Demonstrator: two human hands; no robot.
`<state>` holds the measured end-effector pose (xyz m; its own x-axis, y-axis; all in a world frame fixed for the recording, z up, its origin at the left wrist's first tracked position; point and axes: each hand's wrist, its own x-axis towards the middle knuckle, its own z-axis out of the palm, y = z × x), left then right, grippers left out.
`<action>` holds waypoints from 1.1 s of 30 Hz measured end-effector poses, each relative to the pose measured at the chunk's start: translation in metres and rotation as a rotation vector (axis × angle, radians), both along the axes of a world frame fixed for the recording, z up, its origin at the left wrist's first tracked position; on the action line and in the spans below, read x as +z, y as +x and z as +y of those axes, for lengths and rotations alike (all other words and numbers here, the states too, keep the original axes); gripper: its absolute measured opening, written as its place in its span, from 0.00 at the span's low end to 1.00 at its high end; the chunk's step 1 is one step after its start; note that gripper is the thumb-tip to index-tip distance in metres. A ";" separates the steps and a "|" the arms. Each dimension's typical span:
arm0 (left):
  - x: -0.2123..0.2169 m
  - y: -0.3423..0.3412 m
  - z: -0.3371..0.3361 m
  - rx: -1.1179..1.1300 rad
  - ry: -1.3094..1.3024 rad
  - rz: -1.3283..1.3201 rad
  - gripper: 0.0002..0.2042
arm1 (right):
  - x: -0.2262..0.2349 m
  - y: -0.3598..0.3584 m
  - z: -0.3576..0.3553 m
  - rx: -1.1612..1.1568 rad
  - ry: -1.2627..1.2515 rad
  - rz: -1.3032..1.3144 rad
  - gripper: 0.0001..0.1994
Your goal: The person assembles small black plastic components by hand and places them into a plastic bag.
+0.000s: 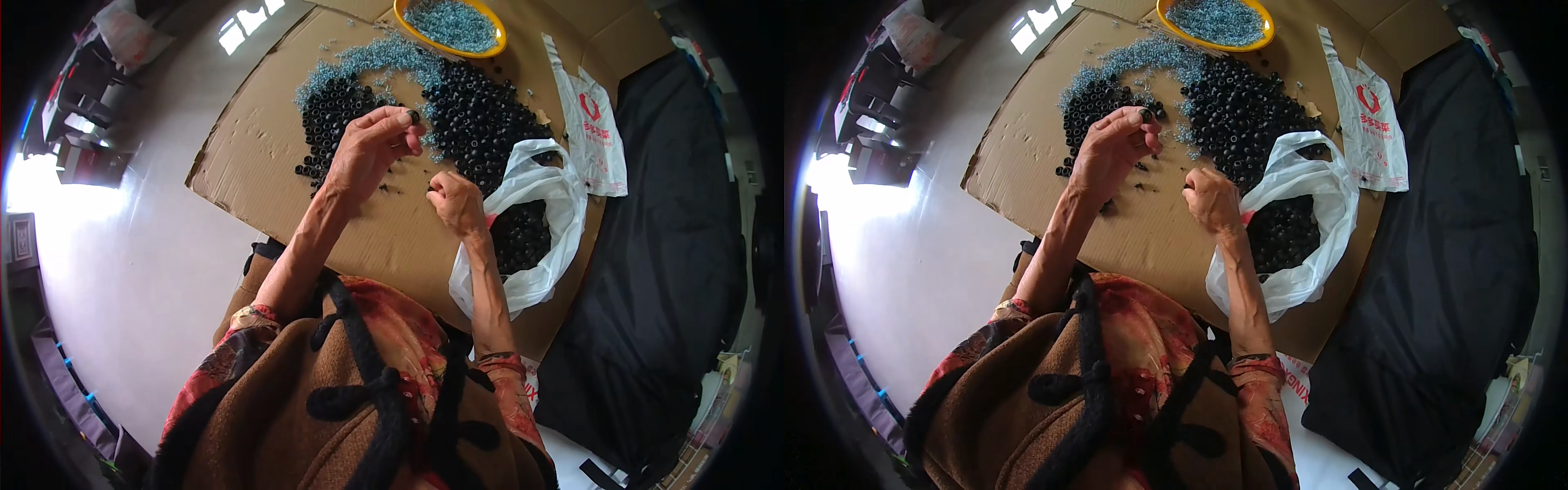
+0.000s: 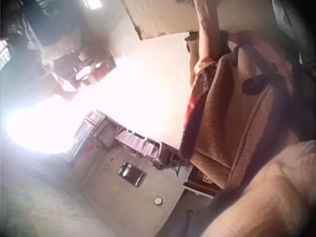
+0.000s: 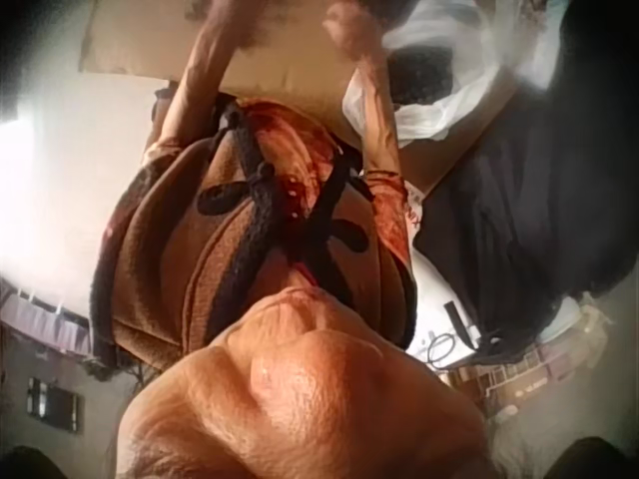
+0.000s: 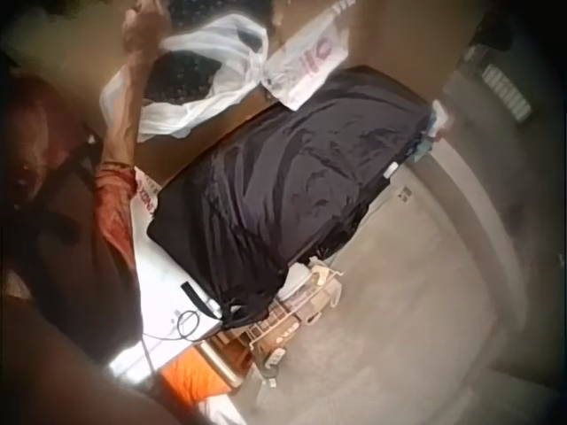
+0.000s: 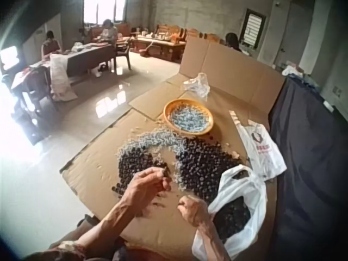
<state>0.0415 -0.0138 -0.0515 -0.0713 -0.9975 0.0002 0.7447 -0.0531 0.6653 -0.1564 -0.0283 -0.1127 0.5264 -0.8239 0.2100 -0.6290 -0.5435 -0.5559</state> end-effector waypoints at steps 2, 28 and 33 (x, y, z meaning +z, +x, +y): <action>0.002 -0.003 0.001 -0.003 0.016 0.004 0.07 | -0.004 0.001 0.000 0.021 -0.104 0.040 0.06; 0.030 -0.041 0.015 -0.202 -0.046 0.184 0.09 | 0.156 -0.001 0.002 0.085 0.260 -0.618 0.08; 0.037 -0.041 0.016 -0.185 -0.065 0.157 0.09 | 0.161 0.001 0.006 0.053 0.222 -0.619 0.09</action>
